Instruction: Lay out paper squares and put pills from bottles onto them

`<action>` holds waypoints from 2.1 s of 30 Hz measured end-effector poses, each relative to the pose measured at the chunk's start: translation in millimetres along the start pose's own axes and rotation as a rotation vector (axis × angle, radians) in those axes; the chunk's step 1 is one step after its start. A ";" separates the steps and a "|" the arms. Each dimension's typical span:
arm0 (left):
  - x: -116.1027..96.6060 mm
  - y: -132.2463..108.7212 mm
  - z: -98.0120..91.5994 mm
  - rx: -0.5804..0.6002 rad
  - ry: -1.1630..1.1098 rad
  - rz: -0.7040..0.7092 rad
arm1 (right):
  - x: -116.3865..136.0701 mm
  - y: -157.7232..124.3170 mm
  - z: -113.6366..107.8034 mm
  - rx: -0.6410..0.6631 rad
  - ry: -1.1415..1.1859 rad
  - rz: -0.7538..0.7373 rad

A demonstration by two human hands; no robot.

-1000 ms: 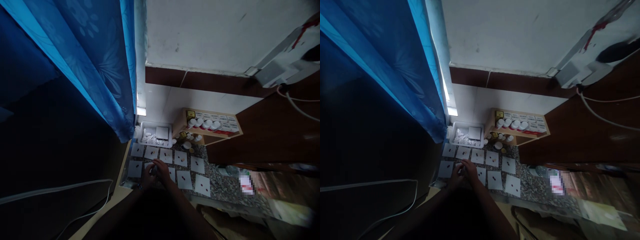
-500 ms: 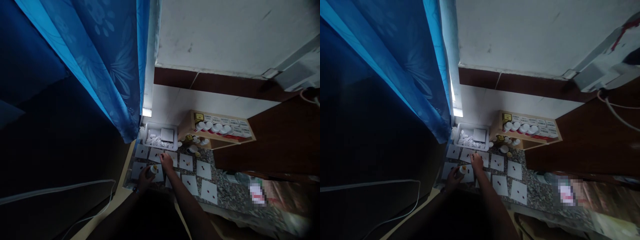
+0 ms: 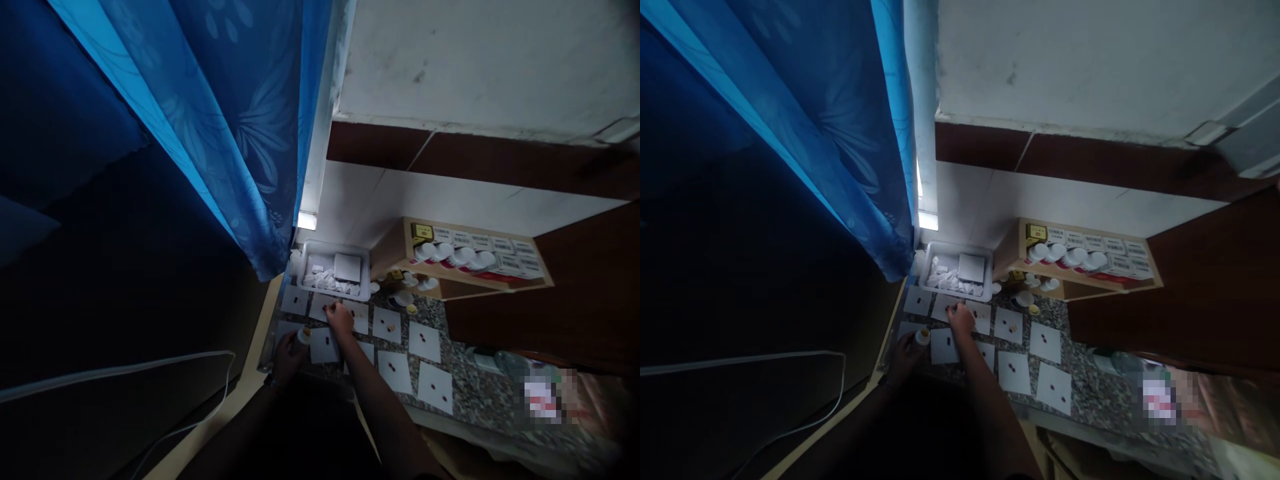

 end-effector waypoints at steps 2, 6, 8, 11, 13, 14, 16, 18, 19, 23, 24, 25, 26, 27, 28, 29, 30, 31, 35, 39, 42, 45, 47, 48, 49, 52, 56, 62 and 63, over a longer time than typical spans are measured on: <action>-2.6 1.2 -0.4 -0.001 0.002 -0.012 | -0.6 -0.8 0.1 -0.003 0.006 0.006; -5.0 4.3 -2.6 0.003 0.015 -0.013 | -1.8 -0.2 2.3 -0.001 0.009 0.022; -4.3 5.5 -4.1 0.003 0.013 -0.010 | -1.6 0.7 3.4 -0.007 0.009 0.014; -2.8 6.1 -6.2 -0.009 0.006 -0.017 | -0.5 2.0 4.0 -0.010 0.005 0.000; -2.3 5.8 -7.5 -0.015 0.002 -0.022 | 0.1 2.6 2.9 -0.001 -0.002 -0.003; -1.9 5.5 -8.5 -0.018 0.003 -0.026 | 0.4 2.6 1.8 0.003 -0.006 -0.006; -0.8 5.1 -11.5 -0.031 0.009 -0.033 | 1.4 1.0 -1.1 0.001 -0.012 -0.025; 1.4 5.3 -16.5 -0.055 0.019 -0.032 | 4.4 -4.2 -3.5 -0.016 -0.010 -0.073; 2.9 5.7 -19.6 -0.069 0.018 -0.031 | 7.2 -8.7 -3.5 -0.019 -0.003 -0.114; 10.0 9.5 -32.0 -0.143 -0.025 -0.056 | 25.9 -37.9 11.2 0.088 0.025 -0.310; 11.3 10.7 -34.2 -0.161 -0.036 -0.060 | 31.0 -46.0 17.8 0.133 0.019 -0.337; 12.2 11.8 -35.9 -0.175 -0.043 -0.064 | 35.6 -53.6 24.6 0.175 0.008 -0.353; 12.9 12.8 -37.1 -0.185 -0.046 -0.067 | 39.5 -60.0 31.1 0.213 -0.006 -0.361; 13.4 13.7 -37.8 -0.193 -0.047 -0.071 | 42.7 -65.2 36.5 0.243 -0.019 -0.366; 13.8 14.3 -38.2 -0.197 -0.049 -0.078 | 45.1 -69.1 40.8 0.268 -0.030 -0.371; 14.1 14.9 -38.2 -0.199 -0.054 -0.085 | 46.9 -71.7 43.7 0.285 -0.036 -0.379; 14.4 15.2 -37.9 -0.201 -0.062 -0.090 | 48.1 -73.3 45.5 0.295 -0.042 -0.386; 14.5 15.5 -37.3 -0.202 -0.069 -0.095 | 48.9 -74.2 46.3 0.301 -0.046 -0.393; 13.7 15.3 -32.9 -0.210 -0.064 -0.098 | 50.4 -75.3 46.4 0.330 -0.063 -0.394; 10.3 13.9 -29.0 -0.201 -0.048 -0.071 | 45.0 -74.3 39.8 0.299 -0.006 -0.399; 9.7 12.5 -29.6 -0.194 -0.040 -0.071 | 20.3 -64.8 21.4 0.147 0.103 -0.348; 12.5 10.4 -32.1 -0.191 -0.021 -0.087 | -25.6 -47.9 -4.1 -0.078 0.156 -0.186; 15.5 8.2 -33.4 -0.192 0.002 -0.085 | -57.0 -37.5 -17.1 -0.164 0.146 -0.081; 17.0 6.8 -33.7 -0.194 0.016 -0.079 | -69.8 -33.5 -21.2 -0.180 0.136 -0.048; 18.3 5.4 -33.6 -0.193 0.028 -0.072 | -79.7 -30.5 -23.6 -0.182 0.124 -0.035; 20.0 0.6 -31.6 -0.171 0.052 -0.055 | -93.0 -26.3 -23.0 -0.149 0.092 -0.036; 18.0 -4.8 -28.3 -0.137 0.040 -0.061 | -89.9 -24.9 -16.6 -0.100 0.085 0.003; 27.4 -6.7 -28.8 -0.156 0.002 -0.075 | -82.9 -22.0 -18.1 -0.063 0.035 -0.022; 30.2 -6.6 -29.3 -0.165 -0.001 -0.080 | -82.4 -21.7 -19.1 -0.059 0.023 -0.025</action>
Point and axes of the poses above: each hand's wrist, its own y-axis towards the middle knuckle, its own z-axis out of the palm, x = y × z, the point moved 2 cm from there along y, towards the middle knuckle, and after that the axes turned 6 degrees about y, right-handed, at the moved point
